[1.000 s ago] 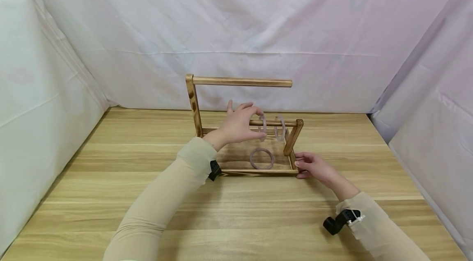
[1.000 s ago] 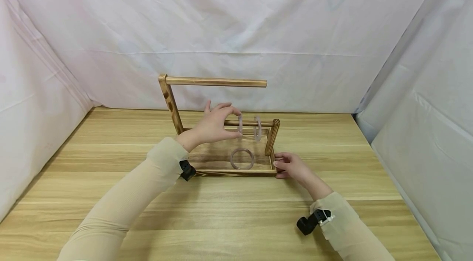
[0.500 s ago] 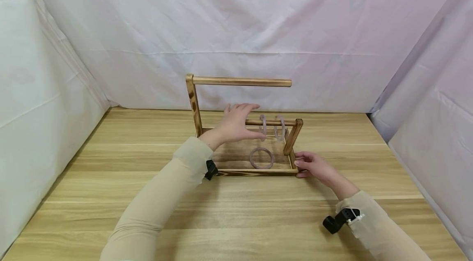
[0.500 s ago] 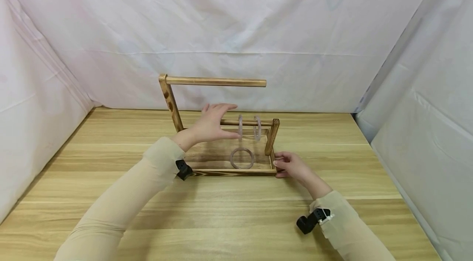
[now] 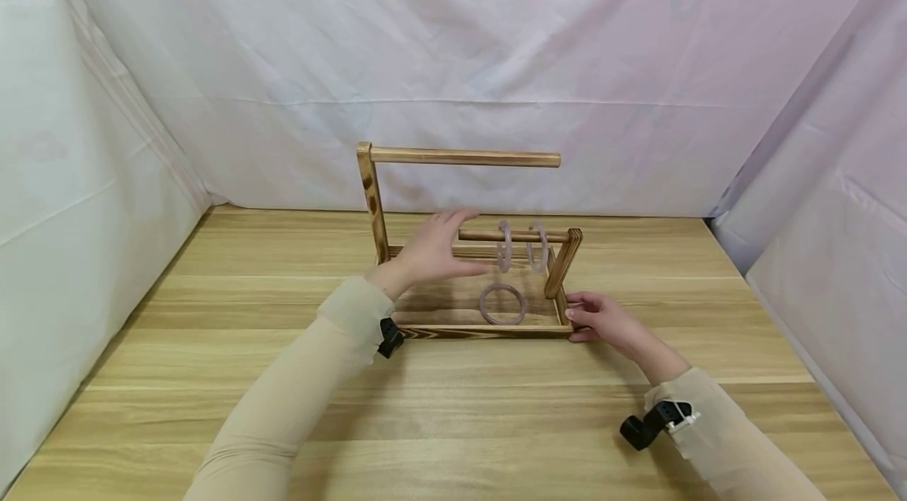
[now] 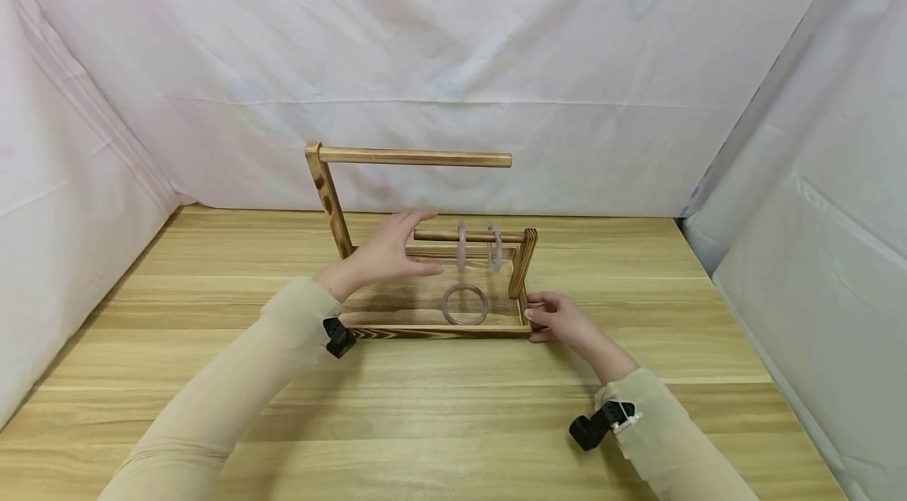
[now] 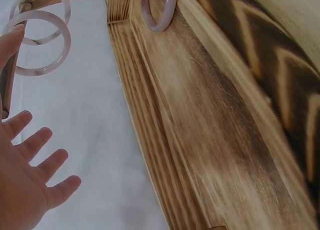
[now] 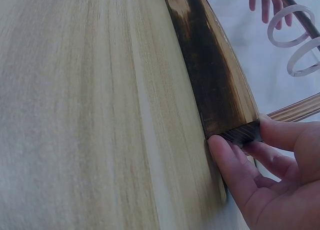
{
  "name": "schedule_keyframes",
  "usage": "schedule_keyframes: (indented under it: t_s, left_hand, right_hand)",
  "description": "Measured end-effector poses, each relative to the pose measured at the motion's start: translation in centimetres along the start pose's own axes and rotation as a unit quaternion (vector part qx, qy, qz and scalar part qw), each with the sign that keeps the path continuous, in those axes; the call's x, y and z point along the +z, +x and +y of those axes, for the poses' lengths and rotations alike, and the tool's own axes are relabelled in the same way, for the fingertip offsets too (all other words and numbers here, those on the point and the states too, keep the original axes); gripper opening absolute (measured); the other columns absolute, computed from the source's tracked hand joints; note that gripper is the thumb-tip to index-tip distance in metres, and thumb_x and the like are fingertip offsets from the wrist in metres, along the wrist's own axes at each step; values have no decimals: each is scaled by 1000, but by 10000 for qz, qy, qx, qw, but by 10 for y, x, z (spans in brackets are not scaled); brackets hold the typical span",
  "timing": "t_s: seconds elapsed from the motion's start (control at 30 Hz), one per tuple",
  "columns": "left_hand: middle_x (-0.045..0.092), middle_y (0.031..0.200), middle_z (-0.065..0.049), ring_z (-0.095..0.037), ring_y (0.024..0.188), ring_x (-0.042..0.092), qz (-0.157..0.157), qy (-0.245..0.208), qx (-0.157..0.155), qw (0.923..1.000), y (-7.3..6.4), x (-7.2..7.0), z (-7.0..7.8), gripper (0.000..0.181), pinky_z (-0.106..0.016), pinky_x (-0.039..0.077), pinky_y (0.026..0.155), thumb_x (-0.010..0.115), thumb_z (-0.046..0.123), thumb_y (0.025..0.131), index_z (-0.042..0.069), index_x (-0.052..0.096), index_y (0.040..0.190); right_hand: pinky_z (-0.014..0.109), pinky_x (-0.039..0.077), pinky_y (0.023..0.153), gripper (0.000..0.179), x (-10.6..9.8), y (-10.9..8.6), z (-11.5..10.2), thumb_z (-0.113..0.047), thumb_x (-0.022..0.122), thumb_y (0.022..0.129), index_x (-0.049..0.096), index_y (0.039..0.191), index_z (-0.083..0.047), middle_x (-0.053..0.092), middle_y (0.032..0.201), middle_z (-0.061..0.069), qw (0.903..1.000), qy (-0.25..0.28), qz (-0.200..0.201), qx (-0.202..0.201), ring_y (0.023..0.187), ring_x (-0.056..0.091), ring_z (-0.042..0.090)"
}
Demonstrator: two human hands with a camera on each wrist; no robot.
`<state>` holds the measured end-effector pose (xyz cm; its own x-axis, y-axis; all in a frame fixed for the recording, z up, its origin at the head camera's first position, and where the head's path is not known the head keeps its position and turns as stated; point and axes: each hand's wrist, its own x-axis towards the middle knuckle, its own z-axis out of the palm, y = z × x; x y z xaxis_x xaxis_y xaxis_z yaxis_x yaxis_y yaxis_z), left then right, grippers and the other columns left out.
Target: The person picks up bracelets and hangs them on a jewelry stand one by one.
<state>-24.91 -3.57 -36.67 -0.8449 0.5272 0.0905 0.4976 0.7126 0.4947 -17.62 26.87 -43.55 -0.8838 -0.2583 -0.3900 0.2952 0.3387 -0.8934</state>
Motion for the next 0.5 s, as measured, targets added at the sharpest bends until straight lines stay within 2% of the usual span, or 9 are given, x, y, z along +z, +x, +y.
schedule_keyframes:
  t_s: [0.13, 0.4, 0.5]
  left_hand:
    - [34, 149, -6, -29, 137, 33, -24, -75, -65, 9999, -3, 2, -6, 91, -49, 29, 112, 69, 57, 74, 16, 31, 146]
    - [37, 147, -6, -30, 136, 32, -152, -105, -203, 9996, -10, 7, -15, 89, -49, 25, 113, 69, 56, 74, 18, 32, 146]
    - [35, 149, -7, -31, 138, 30, -233, -64, -282, 9993, -12, 11, -17, 90, -49, 23, 114, 70, 54, 75, 16, 30, 147]
  right_hand:
    - [31, 56, 79, 52, 0, 0, 0, -8, 46, 97, 25, 138, 15, 48, 116, 18, 10000, -6, -3, -4, 87, 53, 10]
    - [30, 56, 79, 51, 0, 0, 1, -8, 46, 97, 25, 138, 16, 49, 110, 14, 10000, 5, 7, 11, 86, 52, 10]
    - [30, 56, 79, 51, 0, 1, 1, -8, 46, 97, 25, 138, 15, 49, 109, 13, 10000, -4, 12, 8, 86, 52, 10]
